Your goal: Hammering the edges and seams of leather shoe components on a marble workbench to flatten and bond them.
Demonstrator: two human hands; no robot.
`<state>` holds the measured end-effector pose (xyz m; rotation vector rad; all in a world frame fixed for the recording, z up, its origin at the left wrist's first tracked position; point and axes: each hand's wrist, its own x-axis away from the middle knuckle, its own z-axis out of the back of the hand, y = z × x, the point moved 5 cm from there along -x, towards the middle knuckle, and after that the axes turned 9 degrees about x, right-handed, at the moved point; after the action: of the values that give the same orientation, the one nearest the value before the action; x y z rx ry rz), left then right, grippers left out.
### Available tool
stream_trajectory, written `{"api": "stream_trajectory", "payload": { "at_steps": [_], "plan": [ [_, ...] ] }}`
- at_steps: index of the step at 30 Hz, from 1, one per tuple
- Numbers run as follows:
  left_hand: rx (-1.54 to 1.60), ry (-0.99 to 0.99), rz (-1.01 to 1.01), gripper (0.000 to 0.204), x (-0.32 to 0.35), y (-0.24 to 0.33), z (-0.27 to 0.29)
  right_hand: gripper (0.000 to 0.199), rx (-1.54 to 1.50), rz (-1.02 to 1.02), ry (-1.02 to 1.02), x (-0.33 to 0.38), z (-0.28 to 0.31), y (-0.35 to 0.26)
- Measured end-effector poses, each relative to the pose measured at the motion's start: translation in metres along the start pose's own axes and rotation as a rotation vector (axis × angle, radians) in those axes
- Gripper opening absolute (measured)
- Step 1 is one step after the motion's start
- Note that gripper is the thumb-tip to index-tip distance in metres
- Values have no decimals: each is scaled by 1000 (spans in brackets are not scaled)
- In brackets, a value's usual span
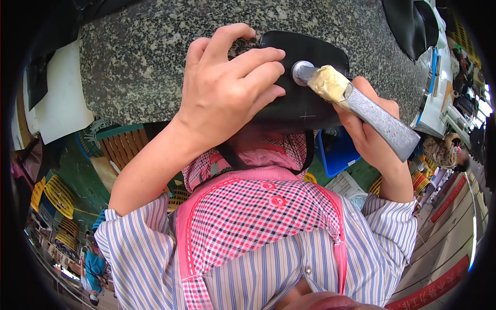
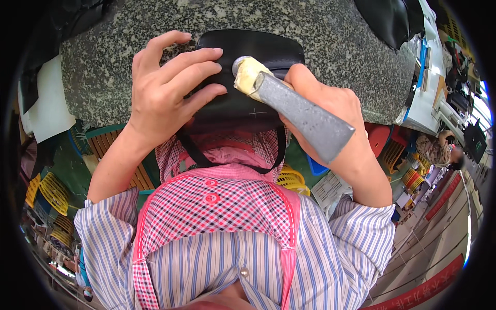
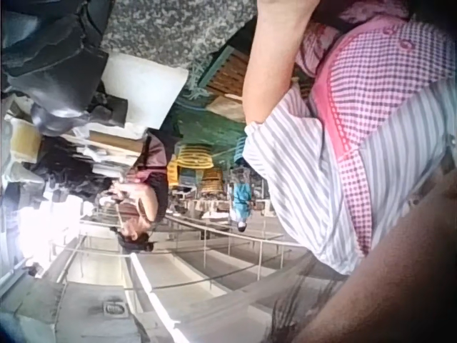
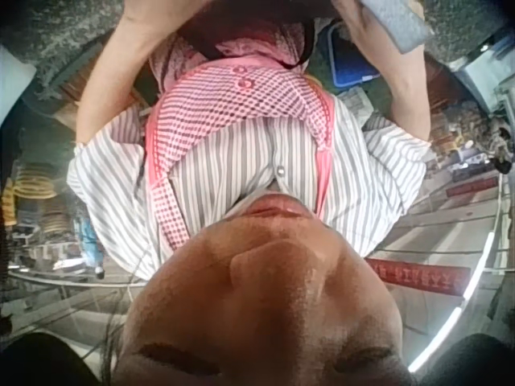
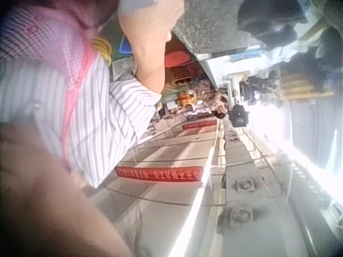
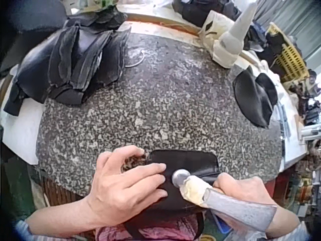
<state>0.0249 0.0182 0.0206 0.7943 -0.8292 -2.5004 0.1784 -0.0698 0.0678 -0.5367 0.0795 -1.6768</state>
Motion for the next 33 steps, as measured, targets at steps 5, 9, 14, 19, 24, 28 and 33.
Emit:
{"api": "stream_trajectory", "payload": {
  "at_steps": [5, 9, 14, 19, 24, 28, 33],
  "plan": [
    [-80, -9, -31, 24, 2, -3, -2, 7, -132, 66, 173, -9, 21, -2],
    [-63, -1, -51, 21, 0, 0, -1, 14, -1, 116, 206, -5, 18, -7],
    [-94, 7, -74, 20, 2, 2, -2, 18, -105, -20, 190, -7, 36, -10],
    [-88, 5, -61, 21, 1, 0, -5, 22, 124, 95, -68, -8, 10, -7],
    [-108, 19, -79, 21, 1, 5, -4, 14, -48, 211, 441, 8, 30, -2],
    [-109, -14, -74, 21, 5, 5, -6, 12, -81, -26, -43, 6, 11, 8],
    [-129, 7, -79, 23, 4, 7, -3, 20, -174, 43, 157, 12, 10, 12]
  ]
}}
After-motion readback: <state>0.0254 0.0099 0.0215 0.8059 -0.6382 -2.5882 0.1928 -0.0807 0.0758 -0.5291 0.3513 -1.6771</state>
